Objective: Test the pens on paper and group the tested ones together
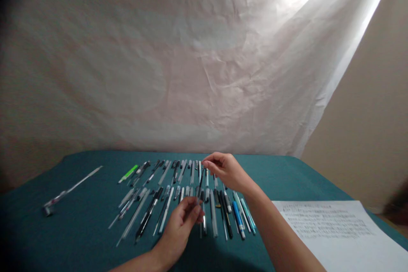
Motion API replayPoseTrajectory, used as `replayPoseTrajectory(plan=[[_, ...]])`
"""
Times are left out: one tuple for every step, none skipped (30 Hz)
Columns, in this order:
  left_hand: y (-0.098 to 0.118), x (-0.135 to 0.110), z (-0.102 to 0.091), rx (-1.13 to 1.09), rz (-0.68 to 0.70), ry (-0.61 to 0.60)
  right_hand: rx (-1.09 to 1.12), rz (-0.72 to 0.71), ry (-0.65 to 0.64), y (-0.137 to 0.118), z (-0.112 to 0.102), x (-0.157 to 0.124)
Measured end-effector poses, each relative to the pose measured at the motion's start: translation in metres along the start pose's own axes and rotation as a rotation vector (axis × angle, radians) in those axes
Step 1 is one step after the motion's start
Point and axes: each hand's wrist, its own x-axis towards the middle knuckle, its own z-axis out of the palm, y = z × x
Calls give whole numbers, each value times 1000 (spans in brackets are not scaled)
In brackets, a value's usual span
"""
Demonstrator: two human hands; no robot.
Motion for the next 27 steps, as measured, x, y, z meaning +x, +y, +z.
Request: replayPoseTrajectory(plan=[[0,0,0,3,0,0,-2,4,-18,0,0,0],[-1,0,0,5,1,-1,-6,12,-39,0,0,-1],[-1,0,0,8,2,-1,-13,21,-66,-1,0,-1],[-1,1,-1,13,3,-4,-21,31,-96,-1,-1,-2],[-1,1,-1,18,5,-6,-30,39,-128,-1,-2,-3],[-1,1,-1,24,7,-10,-38,46,-156,0,-4,-3],[0,1,-2,28,7,-16,-50,50,-172,2,-6,-2],[0,0,-2,30,6,-21,-65,53,-174,5,-9,-1],[1,0,-1,30,3,-27,-91,58,-163,12,-12,1],[3,0,-1,28,-1,-30,-138,68,-138,20,-15,3],[4,-1,-1,27,-7,-33,-214,84,-98,31,-19,6],[5,-1,-1,28,-13,-33,-313,111,-57,44,-22,9],[7,-1,0,30,-19,-33,-455,150,2,58,-26,12],[8,-2,0,33,-24,-33,-629,203,76,73,-29,14],[8,-2,0,37,-27,-32,-693,236,121,87,-32,15],[8,-2,1,41,-27,-31,-739,258,151,101,-34,15],[9,-2,1,44,-26,-31,-780,279,171,112,-36,14],[8,-2,1,46,-24,-31,-805,295,173,122,-38,13],[8,-2,0,49,-24,-30,-829,309,165,131,-38,11],[8,-2,0,52,-25,-31,-850,322,149,137,-38,9],[8,-2,0,54,-28,-31,-867,334,128,142,-38,7],[8,-2,0,55,-30,-32,-883,345,106,146,-37,5],[8,-3,0,55,-32,-30,-898,356,85,150,-36,4],[8,-3,0,53,-34,-30,-913,367,68,152,-35,3],[7,-3,0,52,-36,-29,-928,380,53,155,-34,3],[7,-3,0,52,-39,-30,-943,392,41,157,-33,3],[7,-3,0,52,-40,-30,-959,406,33,159,-33,4]])
